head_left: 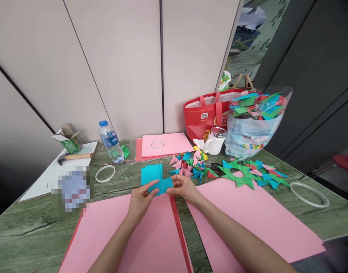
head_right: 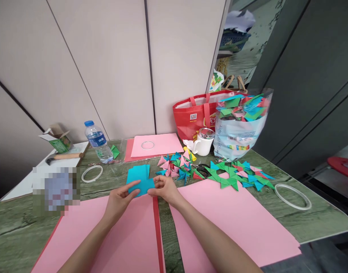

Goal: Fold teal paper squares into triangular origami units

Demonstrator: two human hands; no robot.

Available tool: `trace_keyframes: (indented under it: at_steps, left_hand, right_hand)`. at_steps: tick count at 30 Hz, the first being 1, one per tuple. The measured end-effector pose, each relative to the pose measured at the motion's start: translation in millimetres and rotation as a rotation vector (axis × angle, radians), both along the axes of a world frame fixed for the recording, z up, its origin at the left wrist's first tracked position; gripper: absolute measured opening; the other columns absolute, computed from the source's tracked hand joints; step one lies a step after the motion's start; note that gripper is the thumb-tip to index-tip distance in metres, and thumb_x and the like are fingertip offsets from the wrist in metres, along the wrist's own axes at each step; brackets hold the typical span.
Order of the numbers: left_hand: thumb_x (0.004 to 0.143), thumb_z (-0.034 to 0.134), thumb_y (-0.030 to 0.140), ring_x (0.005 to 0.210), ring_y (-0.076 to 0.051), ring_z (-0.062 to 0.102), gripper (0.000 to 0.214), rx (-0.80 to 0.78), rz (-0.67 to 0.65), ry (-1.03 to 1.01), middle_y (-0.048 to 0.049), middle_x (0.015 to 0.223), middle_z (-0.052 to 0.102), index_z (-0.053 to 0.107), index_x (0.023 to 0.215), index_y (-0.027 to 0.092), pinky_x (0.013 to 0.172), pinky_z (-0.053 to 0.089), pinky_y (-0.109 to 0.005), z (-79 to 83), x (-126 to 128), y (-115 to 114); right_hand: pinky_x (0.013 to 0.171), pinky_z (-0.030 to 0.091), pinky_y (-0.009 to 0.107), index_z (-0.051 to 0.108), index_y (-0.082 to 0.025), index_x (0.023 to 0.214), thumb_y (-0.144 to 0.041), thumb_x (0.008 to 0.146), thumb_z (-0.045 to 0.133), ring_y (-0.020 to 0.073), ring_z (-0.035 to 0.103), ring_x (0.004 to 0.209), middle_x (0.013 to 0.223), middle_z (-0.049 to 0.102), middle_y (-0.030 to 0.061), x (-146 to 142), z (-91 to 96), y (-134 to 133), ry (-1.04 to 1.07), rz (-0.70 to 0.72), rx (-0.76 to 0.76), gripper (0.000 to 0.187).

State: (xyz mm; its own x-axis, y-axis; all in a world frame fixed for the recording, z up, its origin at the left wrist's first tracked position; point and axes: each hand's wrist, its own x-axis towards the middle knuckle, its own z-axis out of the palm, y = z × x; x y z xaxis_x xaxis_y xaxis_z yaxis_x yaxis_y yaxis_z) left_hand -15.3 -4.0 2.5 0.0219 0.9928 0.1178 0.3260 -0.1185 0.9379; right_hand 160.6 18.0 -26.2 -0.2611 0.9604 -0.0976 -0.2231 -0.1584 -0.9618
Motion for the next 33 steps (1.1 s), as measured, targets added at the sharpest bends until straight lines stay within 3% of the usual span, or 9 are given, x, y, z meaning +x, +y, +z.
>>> trace_keyframes:
  at_steps: [6,10,13,17,21,26,29,33]
  left_hand:
    - [0.061,0.064,0.036,0.041,-0.008,0.024,0.037,-0.013,0.012,-0.012,0.0074,0.039,0.032,0.069,0.092,0.016,0.039,0.022,-0.021,0.6,-0.8,1.7]
    - [0.06,0.065,0.035,0.041,-0.007,0.022,0.037,-0.015,0.018,-0.028,0.008,0.039,0.029,0.069,0.091,0.015,0.038,0.021,-0.02,4.7,0.1,0.6]
    - [0.059,0.066,0.033,0.041,-0.007,0.026,0.036,-0.021,0.005,-0.038,0.0061,0.04,0.039,0.07,0.091,0.015,0.038,0.024,-0.021,4.8,1.0,0.0]
    - [0.06,0.066,0.032,0.044,-0.009,0.038,0.034,-0.056,-0.05,-0.039,0.0018,0.054,0.058,0.069,0.09,0.017,0.041,0.031,-0.021,0.0,1.6,0.8]
    - [0.061,0.065,0.032,0.044,-0.01,0.043,0.033,-0.066,-0.093,-0.003,0.0009,0.058,0.063,0.069,0.091,0.018,0.042,0.034,-0.021,-5.4,1.6,2.6]
    - [0.061,0.065,0.031,0.046,-0.012,0.047,0.034,-0.06,-0.121,0.017,-0.0015,0.063,0.066,0.069,0.091,0.016,0.043,0.038,-0.023,-6.3,2.8,2.9]
    - [0.062,0.064,0.029,0.047,-0.011,0.048,0.046,-0.1,-0.153,-0.049,0.0016,0.06,0.063,0.06,0.106,0.016,0.045,0.041,-0.023,-3.8,3.5,1.7]
    - [0.061,0.066,0.025,0.055,-0.013,0.057,0.074,-0.183,-0.227,-0.16,0.0028,0.063,0.063,0.035,0.127,0.016,0.055,0.047,-0.026,-0.8,4.5,0.4]
  right_hand:
    - [0.055,0.049,0.03,0.052,-0.015,0.07,-0.034,0.038,0.079,0.0158,0.06,0.05,0.05,0.059,-0.0035,-0.5,-2.4,1.9,-0.03,-0.009,0.016,0.046]
    - [0.056,0.049,0.03,0.051,-0.016,0.071,-0.032,0.045,0.076,0.015,0.06,0.052,0.053,0.059,-0.0031,-2.9,-2.9,0.6,-0.035,0.0,0.04,0.039]
    - [0.057,0.047,0.025,0.048,-0.018,0.082,-0.025,0.054,0.072,0.0116,0.058,0.056,0.064,0.058,-0.0037,-5.2,-1.3,-2.7,-0.057,0.004,0.153,0.037]
    - [0.058,0.044,0.021,0.045,-0.02,0.081,-0.019,0.063,0.063,0.0107,0.056,0.066,0.075,0.056,-0.003,-6.5,4.2,-7.6,-0.139,-0.047,0.341,0.025]
    - [0.059,0.043,0.022,0.056,-0.02,0.081,-0.018,0.068,0.058,0.0136,0.056,0.074,0.083,0.06,0.0005,-5.5,7.2,-9.1,-0.291,-0.034,0.455,0.013]
    - [0.067,0.045,0.027,0.067,-0.02,0.079,-0.019,0.068,0.059,0.0176,0.061,0.078,0.083,0.067,0.0025,-4.6,2.9,-6.8,-0.356,0.003,0.503,0.013]
    - [0.069,0.046,0.029,0.068,-0.019,0.078,-0.019,0.066,0.061,0.019,0.062,0.08,0.083,0.068,0.0037,-4.4,0.9,-5.7,-0.325,-0.027,0.469,0.014]
    - [0.073,0.046,0.032,0.068,-0.019,0.078,-0.021,0.065,0.063,0.0197,0.062,0.082,0.084,0.068,0.0042,-3.9,1.4,-5.1,-0.318,-0.068,0.445,0.014]
